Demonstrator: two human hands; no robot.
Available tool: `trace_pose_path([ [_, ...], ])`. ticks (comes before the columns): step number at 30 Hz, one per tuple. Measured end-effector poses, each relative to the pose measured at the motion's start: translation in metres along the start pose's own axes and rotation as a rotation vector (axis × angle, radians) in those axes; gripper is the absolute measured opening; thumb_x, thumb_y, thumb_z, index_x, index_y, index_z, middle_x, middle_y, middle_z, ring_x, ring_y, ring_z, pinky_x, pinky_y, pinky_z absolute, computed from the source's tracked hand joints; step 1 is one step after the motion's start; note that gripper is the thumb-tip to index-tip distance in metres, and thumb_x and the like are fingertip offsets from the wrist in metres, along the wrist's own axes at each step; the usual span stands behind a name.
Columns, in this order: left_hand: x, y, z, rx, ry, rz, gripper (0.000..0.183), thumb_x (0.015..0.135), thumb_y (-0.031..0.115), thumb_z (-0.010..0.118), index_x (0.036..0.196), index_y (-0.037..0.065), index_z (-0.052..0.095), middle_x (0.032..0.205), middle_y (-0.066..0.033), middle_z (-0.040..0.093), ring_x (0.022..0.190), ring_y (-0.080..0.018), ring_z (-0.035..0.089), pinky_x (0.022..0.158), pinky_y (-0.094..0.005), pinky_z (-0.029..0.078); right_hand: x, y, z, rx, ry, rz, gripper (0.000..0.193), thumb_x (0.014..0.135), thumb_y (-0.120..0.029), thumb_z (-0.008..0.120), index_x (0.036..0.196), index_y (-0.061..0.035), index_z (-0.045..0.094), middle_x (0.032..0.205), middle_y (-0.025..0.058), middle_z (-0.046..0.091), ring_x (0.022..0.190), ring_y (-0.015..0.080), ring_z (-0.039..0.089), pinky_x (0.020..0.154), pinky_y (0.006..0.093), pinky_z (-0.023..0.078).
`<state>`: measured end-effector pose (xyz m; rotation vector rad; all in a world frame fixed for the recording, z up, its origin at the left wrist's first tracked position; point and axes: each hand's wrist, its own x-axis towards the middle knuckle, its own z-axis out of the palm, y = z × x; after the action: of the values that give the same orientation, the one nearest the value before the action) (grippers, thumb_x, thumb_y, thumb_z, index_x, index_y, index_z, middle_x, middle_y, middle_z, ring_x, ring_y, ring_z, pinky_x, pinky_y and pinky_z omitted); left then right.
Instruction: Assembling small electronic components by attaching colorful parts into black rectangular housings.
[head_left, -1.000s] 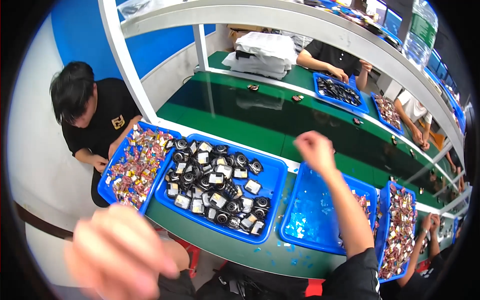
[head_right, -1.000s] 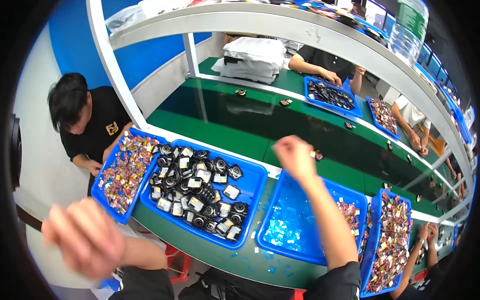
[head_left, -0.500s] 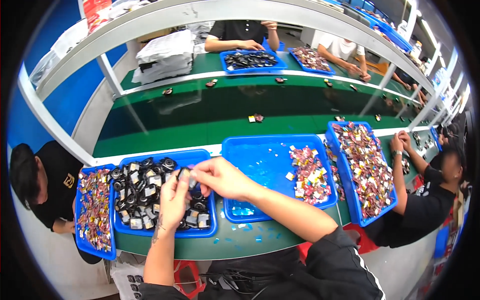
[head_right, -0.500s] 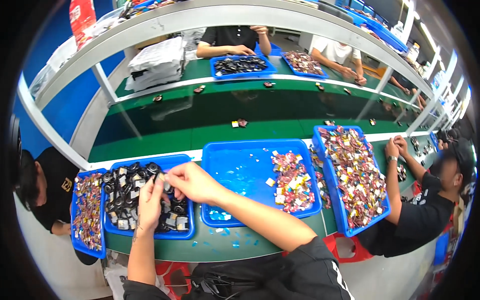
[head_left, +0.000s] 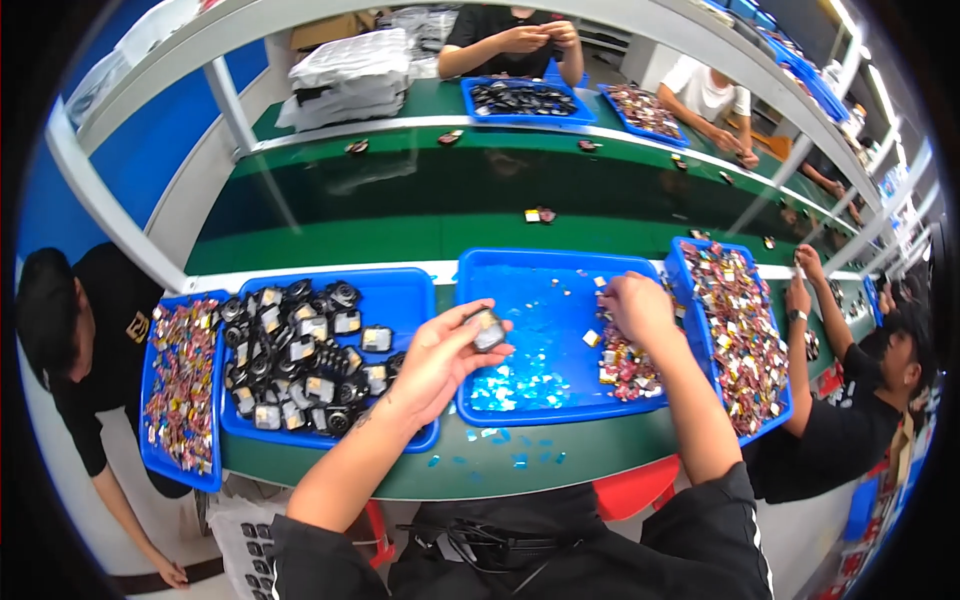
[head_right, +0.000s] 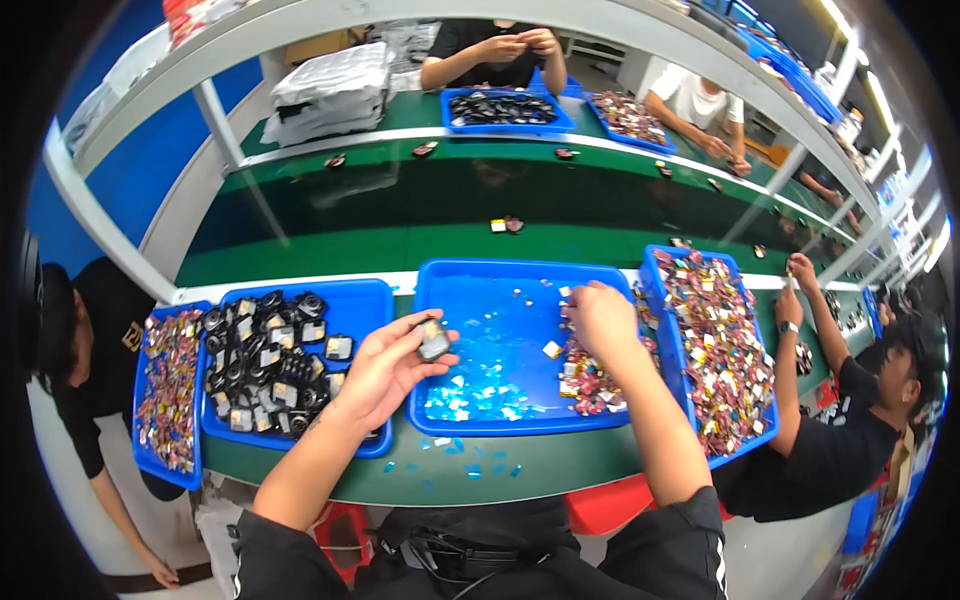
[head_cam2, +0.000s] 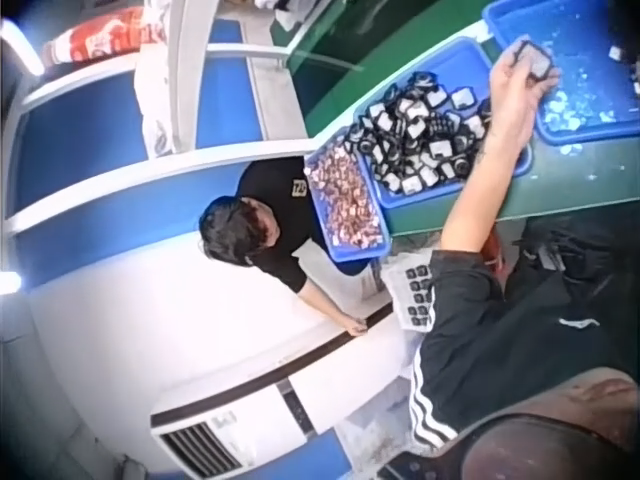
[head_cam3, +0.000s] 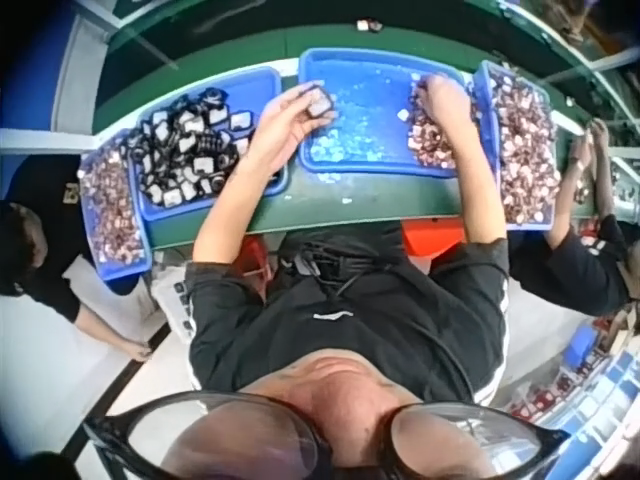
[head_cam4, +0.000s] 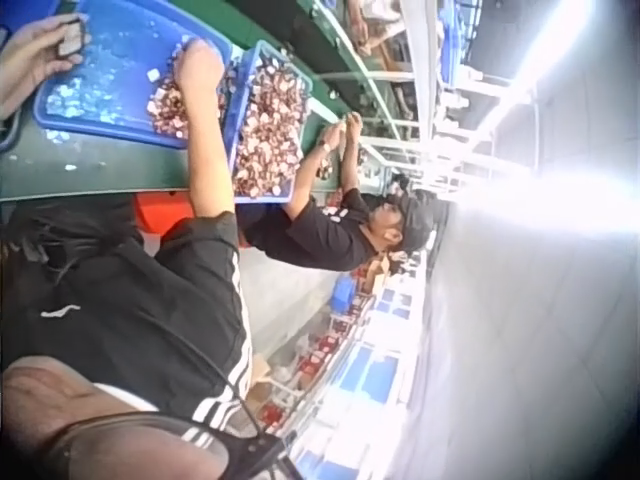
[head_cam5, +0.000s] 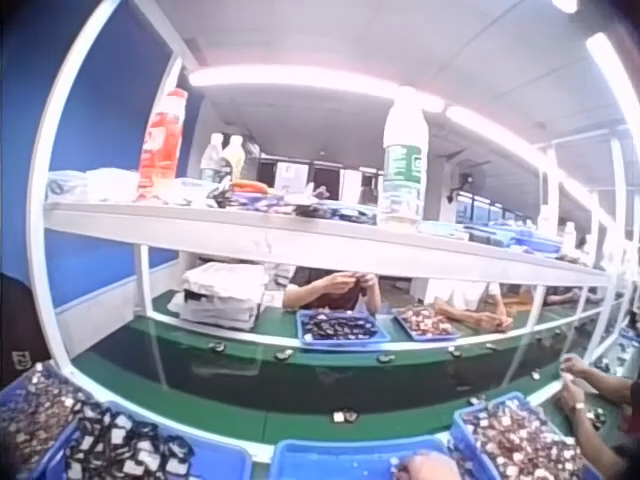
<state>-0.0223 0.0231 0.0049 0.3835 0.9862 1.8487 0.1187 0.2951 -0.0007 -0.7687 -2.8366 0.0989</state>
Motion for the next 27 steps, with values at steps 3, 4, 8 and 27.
trace_pose_path([
  [3,-0.006,-0.001,-0.003,-0.042,-0.011,0.051,0.039,0.099,0.011,0.049,0.136,0.001,0.045,0.116,-0.0186,0.062,0.094,-0.0212,0.065,0.078,-0.0306,0.054,-0.003,-0.003,-0.012,0.059,0.245,-0.049,0.008,0.085,-0.009,0.062,0.088,-0.0038,0.067,0.085,0.0157,0.065,0.081,0.0336,0.064,0.072,0.0417,0.051],
  [4,-0.007,0.0,-0.003,0.077,-0.009,0.084,0.035,0.099,0.012,0.049,0.133,0.003,0.049,0.113,-0.0145,0.061,0.091,-0.0183,0.062,0.078,-0.0288,0.052,-0.005,-0.005,-0.016,0.094,0.386,-0.105,0.009,0.087,-0.005,0.059,0.091,-0.0021,0.066,0.084,0.015,0.065,0.078,0.0316,0.064,0.071,0.0392,0.051],
  [8,-0.01,-0.004,-0.017,0.57,-0.04,0.189,0.027,0.099,0.014,0.051,0.122,0.005,0.062,0.103,-0.0047,0.055,0.085,-0.0108,0.055,0.078,-0.0237,0.048,-0.027,-0.066,-0.053,0.884,-0.02,-0.066,0.009,0.092,-0.004,0.056,0.093,0.0013,0.064,0.084,0.0123,0.063,0.081,0.0247,0.066,0.073,0.0343,0.051],
  [27,-0.028,-0.017,-0.001,0.218,0.021,0.015,0.023,0.094,0.018,0.063,0.101,-0.003,0.071,0.076,0.001,0.061,0.065,-0.0035,0.048,0.056,-0.02,0.035,-0.066,-0.148,-0.046,0.862,0.044,-0.229,0.02,0.082,0.002,0.067,0.102,-0.0002,0.064,0.081,0.012,0.068,0.074,0.0194,0.068,0.067,0.0286,0.053],
])
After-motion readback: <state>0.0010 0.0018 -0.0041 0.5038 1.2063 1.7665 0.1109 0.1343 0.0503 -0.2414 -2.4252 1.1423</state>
